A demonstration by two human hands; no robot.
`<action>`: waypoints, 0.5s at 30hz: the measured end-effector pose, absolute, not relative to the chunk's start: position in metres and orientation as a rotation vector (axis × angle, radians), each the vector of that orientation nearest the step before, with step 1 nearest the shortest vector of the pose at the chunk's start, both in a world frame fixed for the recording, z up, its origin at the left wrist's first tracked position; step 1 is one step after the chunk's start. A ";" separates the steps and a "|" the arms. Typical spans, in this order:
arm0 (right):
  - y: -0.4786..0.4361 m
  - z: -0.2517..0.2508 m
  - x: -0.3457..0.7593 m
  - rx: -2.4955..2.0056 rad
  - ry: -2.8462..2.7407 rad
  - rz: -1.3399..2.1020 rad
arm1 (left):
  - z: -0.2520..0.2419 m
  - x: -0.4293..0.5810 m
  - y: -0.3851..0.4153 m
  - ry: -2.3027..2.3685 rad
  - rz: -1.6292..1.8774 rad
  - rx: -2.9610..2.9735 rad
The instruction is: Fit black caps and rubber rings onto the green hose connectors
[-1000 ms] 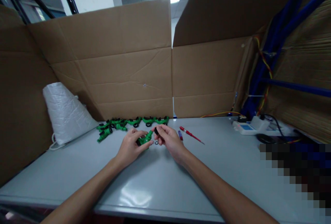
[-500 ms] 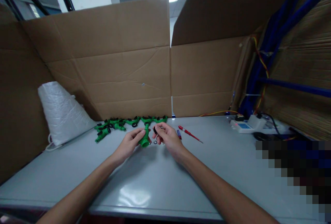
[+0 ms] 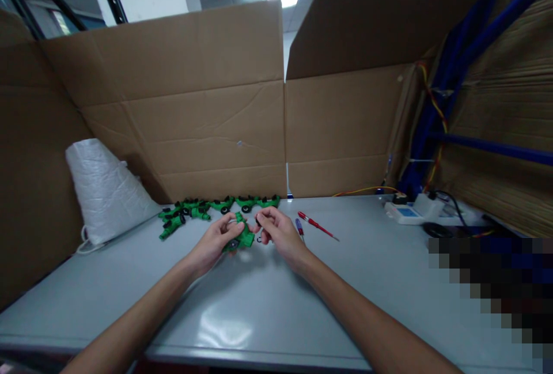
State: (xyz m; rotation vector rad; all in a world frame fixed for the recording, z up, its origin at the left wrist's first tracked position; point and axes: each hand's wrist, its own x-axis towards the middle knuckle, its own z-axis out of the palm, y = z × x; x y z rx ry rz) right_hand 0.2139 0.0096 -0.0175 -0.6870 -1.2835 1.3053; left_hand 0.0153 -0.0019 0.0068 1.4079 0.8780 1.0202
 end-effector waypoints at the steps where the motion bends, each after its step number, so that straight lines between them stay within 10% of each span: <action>1: 0.010 -0.018 0.214 -0.687 -1.289 1.303 | 0.007 0.015 -0.002 0.873 1.003 1.413; 15: 0.015 -0.020 0.214 -0.701 -1.281 1.269 | 0.011 0.012 -0.003 0.730 0.976 1.244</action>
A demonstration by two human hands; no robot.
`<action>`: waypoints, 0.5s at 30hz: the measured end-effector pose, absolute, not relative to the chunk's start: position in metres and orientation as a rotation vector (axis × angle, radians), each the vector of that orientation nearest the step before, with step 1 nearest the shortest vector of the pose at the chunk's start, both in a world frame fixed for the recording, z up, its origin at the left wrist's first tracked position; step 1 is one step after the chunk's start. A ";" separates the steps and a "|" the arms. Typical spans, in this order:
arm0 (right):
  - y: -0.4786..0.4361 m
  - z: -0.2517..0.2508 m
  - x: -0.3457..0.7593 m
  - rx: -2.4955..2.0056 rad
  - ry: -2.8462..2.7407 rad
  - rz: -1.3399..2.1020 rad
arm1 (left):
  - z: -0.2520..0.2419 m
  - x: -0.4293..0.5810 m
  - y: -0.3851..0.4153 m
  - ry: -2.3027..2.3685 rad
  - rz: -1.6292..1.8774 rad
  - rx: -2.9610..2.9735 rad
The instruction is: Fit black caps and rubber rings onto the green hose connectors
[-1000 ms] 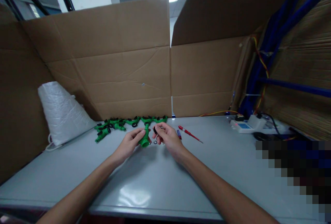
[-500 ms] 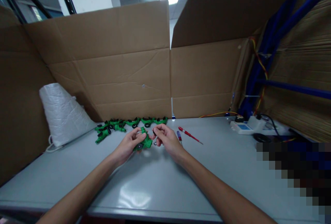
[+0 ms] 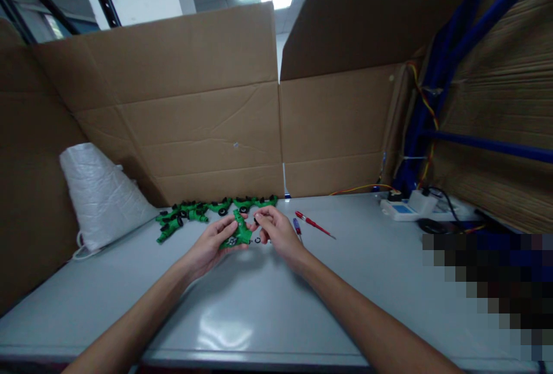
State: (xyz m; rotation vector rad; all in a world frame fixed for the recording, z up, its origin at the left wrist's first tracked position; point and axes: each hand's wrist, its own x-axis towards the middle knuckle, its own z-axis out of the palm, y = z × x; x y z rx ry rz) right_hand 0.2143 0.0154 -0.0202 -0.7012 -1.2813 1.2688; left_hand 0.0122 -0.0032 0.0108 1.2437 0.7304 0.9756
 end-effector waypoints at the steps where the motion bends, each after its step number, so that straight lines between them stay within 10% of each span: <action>1: 0.016 -0.020 0.214 -0.701 -1.278 1.266 | 0.011 0.012 -0.004 0.729 0.976 1.240; 15: 0.014 -0.024 0.211 -0.711 -1.395 1.146 | 0.013 0.015 -0.004 0.827 1.067 1.309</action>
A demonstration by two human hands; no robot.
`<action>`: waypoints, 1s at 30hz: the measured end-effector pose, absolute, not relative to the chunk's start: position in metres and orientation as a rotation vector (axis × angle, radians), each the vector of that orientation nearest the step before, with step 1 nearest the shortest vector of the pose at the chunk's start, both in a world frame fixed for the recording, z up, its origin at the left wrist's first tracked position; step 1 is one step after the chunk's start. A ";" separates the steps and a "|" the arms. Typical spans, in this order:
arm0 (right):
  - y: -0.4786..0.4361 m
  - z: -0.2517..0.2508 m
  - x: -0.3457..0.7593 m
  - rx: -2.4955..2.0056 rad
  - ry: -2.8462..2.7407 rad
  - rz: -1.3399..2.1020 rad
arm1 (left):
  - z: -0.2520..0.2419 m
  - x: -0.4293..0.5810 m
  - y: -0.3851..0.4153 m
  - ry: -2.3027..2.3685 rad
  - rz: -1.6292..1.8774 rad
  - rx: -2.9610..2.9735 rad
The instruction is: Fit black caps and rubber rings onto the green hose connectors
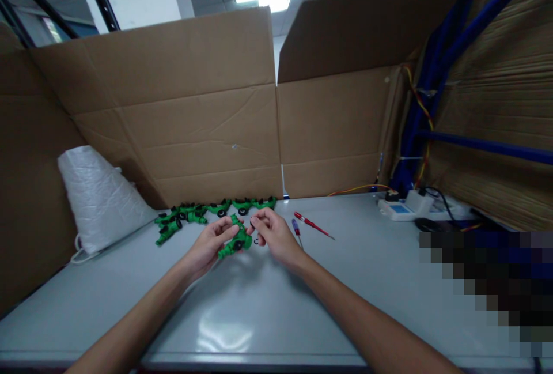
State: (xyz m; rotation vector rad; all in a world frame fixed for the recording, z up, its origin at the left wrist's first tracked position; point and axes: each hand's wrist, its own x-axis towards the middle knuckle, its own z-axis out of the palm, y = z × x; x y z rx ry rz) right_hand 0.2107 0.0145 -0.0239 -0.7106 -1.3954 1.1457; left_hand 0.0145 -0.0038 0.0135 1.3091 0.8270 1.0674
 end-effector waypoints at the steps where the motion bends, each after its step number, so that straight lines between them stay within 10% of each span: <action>1: 0.014 -0.025 0.210 -0.712 -1.412 1.141 | 0.013 0.014 -0.003 0.842 1.082 1.332; 30: 0.013 -0.029 0.209 -0.677 -1.501 1.201 | 0.000 0.013 0.003 0.816 1.089 1.344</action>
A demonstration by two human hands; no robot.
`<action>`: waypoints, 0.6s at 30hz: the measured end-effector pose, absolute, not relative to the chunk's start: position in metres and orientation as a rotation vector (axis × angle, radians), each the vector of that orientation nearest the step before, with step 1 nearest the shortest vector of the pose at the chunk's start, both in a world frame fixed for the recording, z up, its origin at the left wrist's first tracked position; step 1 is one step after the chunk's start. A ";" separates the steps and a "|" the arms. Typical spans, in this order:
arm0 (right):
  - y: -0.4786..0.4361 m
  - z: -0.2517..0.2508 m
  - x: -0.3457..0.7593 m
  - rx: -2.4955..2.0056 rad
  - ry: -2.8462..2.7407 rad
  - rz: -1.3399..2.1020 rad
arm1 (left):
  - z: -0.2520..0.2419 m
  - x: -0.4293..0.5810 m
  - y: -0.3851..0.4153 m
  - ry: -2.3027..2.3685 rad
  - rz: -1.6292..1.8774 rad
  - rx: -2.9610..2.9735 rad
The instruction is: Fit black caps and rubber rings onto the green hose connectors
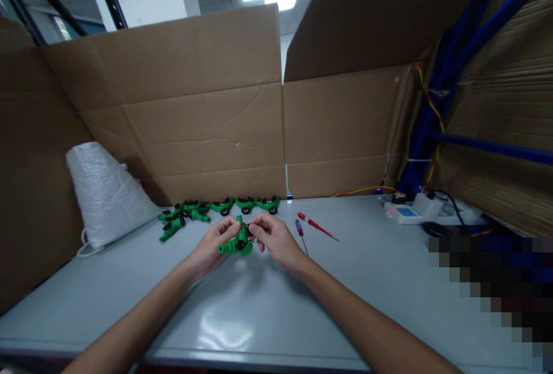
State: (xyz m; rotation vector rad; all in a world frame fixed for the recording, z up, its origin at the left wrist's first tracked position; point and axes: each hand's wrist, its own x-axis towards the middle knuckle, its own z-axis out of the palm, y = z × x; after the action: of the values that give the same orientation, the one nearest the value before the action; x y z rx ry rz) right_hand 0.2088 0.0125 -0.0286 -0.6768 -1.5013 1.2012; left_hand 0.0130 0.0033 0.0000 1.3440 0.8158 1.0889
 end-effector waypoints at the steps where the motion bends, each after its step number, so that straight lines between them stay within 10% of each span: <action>1: 0.012 -0.028 0.209 -0.682 -1.499 1.206 | 0.000 0.013 0.003 0.806 1.083 1.335; 18: 0.009 -0.024 0.207 -0.691 -1.506 1.195 | 0.003 0.012 0.002 0.861 1.113 1.423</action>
State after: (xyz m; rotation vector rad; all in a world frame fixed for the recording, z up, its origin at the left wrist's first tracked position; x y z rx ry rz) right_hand 0.2074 0.0088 -0.0238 -0.6908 -1.5058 1.1952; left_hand 0.0121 0.0016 0.0027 1.4234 0.8607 1.1132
